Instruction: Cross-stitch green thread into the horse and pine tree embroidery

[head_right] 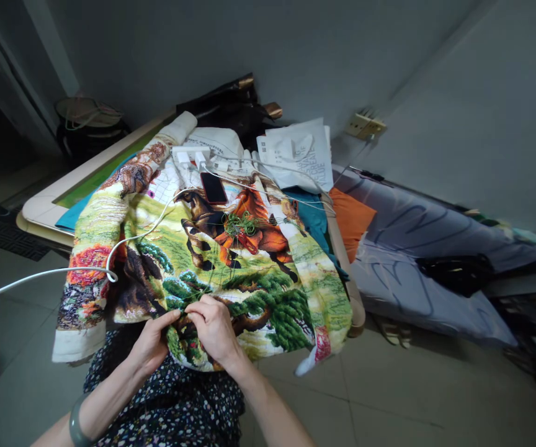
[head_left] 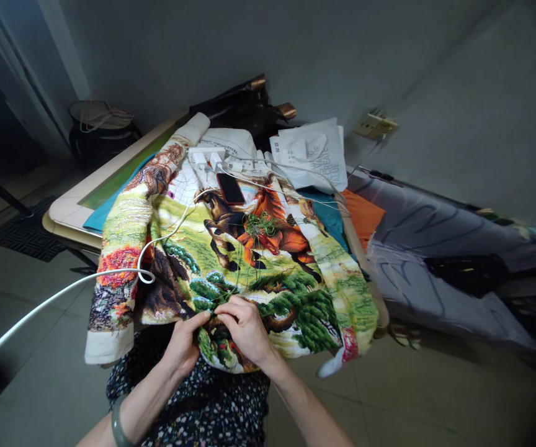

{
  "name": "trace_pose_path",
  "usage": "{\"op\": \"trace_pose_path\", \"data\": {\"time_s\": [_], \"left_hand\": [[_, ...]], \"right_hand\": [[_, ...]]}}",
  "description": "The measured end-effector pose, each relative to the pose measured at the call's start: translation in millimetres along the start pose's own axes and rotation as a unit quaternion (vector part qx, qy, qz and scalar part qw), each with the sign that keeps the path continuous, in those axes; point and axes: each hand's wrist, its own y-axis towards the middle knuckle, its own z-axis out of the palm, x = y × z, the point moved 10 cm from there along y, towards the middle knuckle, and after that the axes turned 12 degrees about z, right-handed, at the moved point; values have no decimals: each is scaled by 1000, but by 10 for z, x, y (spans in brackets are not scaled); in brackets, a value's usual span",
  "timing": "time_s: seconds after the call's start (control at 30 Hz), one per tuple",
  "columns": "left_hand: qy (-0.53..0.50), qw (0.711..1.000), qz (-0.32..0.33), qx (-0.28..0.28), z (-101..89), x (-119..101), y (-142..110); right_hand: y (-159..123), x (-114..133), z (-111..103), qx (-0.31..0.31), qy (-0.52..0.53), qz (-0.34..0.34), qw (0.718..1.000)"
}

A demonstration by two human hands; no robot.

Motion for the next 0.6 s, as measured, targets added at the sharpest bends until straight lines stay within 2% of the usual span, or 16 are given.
{"op": "trace_pose_path", "data": {"time_s": [0.4, 0.6], "left_hand": [[1, 1000, -10, -17, 10, 9, 4], [-12, 1000, -16, -10, 3, 12, -3]], "right_hand": [[11, 4, 2, 4, 30, 4, 1000], [8, 22, 30, -1, -25, -2, 1000]]}}
